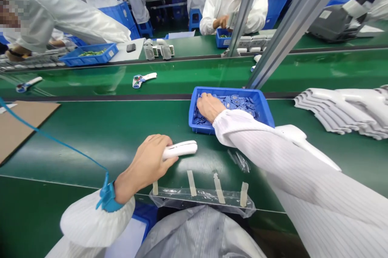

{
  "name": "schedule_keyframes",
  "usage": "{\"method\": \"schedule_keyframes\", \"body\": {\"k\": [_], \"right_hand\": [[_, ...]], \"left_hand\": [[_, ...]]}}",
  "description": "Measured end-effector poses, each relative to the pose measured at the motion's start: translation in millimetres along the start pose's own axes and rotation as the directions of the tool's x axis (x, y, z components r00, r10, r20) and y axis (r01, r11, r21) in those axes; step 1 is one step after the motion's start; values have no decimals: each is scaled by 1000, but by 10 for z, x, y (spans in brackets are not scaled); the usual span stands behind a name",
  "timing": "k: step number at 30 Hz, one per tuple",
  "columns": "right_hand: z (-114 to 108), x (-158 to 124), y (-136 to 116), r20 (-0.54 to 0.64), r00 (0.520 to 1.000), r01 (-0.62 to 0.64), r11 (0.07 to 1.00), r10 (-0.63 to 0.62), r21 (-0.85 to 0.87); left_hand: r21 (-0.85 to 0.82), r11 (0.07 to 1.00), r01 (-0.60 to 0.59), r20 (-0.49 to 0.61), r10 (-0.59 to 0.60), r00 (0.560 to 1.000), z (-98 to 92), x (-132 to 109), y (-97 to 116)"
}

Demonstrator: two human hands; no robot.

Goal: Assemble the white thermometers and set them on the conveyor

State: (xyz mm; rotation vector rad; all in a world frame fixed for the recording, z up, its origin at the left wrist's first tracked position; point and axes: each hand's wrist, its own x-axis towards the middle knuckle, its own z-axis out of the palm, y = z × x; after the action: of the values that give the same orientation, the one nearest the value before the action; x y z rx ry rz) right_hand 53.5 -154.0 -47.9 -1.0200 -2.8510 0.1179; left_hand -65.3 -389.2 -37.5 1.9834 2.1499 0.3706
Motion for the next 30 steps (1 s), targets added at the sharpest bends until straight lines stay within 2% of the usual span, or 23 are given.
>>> {"method": "schedule_keyframes", "body": {"k": [3, 5, 6, 7, 8, 9, 10, 11, 12, 14, 15, 17, 19, 20, 21, 23, 27, 29, 30], "right_hand": [[-175, -226, 40, -74, 996, -53, 996, 58, 74], [-292, -470, -16, -93, 988, -87, 949, 121, 303], [-339, -607, -76, -69, 985, -105, 867, 158, 487], [-373, -745, -152, -23, 982, -125, 727, 190, 676], [-394, -876, -241, 35, 977, -146, 544, 209, 827], [-403, -993, -335, 91, 973, -165, 362, 213, 917], [-401, -1091, -427, 130, 969, -178, 225, 210, 958], [-391, -1168, -511, 154, 964, -185, 131, 215, 974], [-377, -1225, -583, 168, 961, -188, 76, 221, 979], [-348, -1294, -680, 159, 959, -178, 65, 234, 982], [-339, -1317, -708, 124, 961, -157, 119, 247, 981], [-332, -1362, -737, -31, 965, -60, 335, 260, 940], [-335, -1415, -743, -214, 950, 52, 559, 229, 828], [-335, -1442, -738, -266, 941, 83, 623, 207, 778], [-334, -1467, -728, -279, 940, 91, 644, 196, 760], [-322, -1498, -695, -217, 949, 44, 584, 230, 811], [-310, -1477, -641, -31, 967, -60, 343, 253, 937], [-334, -1446, -649, 24, 980, -83, 298, 198, 951], [-352, -1432, -662, 29, 984, -82, 309, 173, 948]], "left_hand": [[-286, 937, 200, -58, -226, 972, -56, -50, -6], [-367, 893, 261, -34, -293, 956, -78, -38, 45], [-363, 894, 261, -27, -291, 956, -78, -19, 84], [-339, 908, 246, -33, -273, 961, -69, 4, 127], [-308, 926, 220, -49, -247, 968, -54, 29, 172], [-282, 940, 192, -69, -220, 973, -33, 52, 214], [-270, 948, 167, -87, -197, 976, -11, 70, 252], [-272, 950, 152, -100, -185, 978, 10, 82, 284], [-281, 949, 142, -104, -178, 979, 27, 88, 309], [-300, 946, 120, -97, -156, 983, 43, 88, 339], [-303, 947, 106, -88, -139, 986, 42, 85, 346], [-298, 951, 82, -59, -104, 993, 29, 81, 350], [-288, 954, 83, -37, -97, 995, 11, 84, 344], [-283, 955, 85, -34, -99, 995, 3, 87, 339], [-281, 956, 84, -37, -98, 994, -4, 89, 332], [-283, 956, 74, -49, -91, 995, -15, 91, 320], [-311, 948, 60, -55, -81, 995, -27, 81, 309], [-332, 942, 35, -66, -61, 996, -31, 77, 308], [-339, 941, 21, -72, -48, 996, -34, 77, 307]]}}
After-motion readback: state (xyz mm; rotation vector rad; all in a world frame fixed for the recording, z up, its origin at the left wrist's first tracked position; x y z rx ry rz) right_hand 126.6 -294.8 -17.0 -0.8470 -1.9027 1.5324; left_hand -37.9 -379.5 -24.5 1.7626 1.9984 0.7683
